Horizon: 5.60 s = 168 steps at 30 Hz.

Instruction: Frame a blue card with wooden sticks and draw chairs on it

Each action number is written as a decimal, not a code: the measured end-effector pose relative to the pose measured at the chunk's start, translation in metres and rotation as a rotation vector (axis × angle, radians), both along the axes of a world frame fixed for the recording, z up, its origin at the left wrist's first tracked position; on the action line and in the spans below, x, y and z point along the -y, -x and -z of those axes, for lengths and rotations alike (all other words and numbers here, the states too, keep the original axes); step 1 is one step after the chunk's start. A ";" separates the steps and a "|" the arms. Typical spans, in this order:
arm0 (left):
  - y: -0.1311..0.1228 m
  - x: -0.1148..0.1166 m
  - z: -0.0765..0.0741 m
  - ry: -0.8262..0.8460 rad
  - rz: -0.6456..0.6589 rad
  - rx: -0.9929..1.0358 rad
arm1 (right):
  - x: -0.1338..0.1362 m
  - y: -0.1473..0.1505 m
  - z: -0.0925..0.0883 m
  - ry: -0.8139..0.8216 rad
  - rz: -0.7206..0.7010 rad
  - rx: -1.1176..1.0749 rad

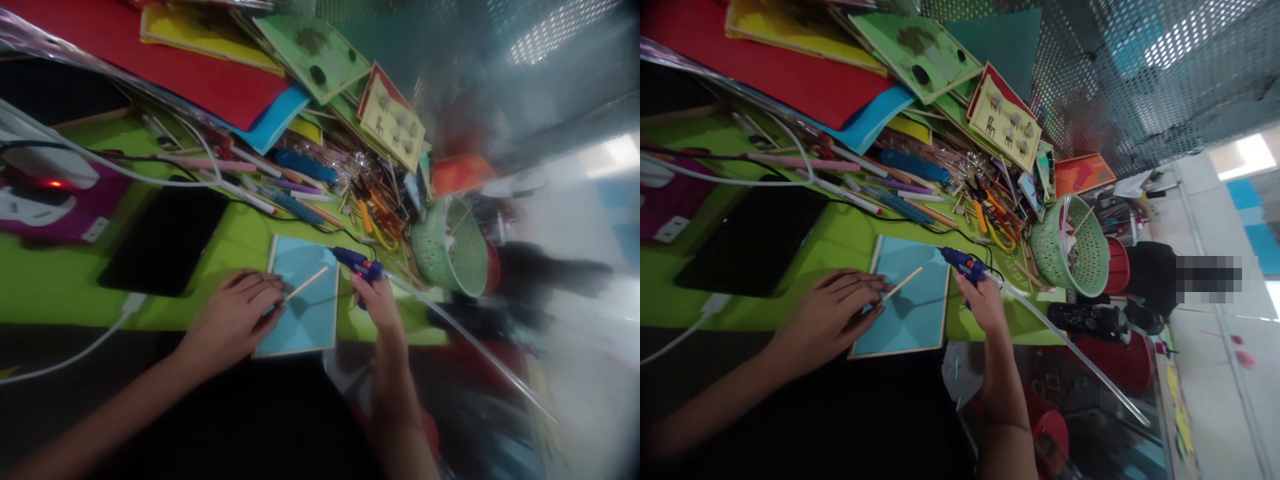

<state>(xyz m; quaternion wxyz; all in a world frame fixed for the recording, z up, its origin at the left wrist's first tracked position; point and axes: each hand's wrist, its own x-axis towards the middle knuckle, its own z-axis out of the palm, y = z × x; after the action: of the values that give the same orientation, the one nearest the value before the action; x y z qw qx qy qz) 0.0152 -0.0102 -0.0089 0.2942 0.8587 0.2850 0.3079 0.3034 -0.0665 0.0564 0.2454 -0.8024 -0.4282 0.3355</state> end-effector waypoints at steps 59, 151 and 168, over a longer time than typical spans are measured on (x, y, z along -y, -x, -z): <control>-0.039 -0.022 -0.036 -0.168 0.033 -0.181 | 0.009 0.007 -0.029 -0.731 -0.459 0.484; -0.009 -0.042 0.008 -0.096 -0.176 -0.345 | -0.063 -0.006 0.024 -0.391 -0.515 0.489; -0.008 -0.042 0.011 -0.110 -0.183 -0.340 | -0.069 -0.005 0.034 -0.403 -0.474 0.581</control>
<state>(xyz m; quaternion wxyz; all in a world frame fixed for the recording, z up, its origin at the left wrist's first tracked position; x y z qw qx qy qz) 0.0233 0.0320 -0.0197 0.1652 0.8838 0.3900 0.1991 0.3083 0.0021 0.0221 0.1826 -0.6789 -0.7093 0.0520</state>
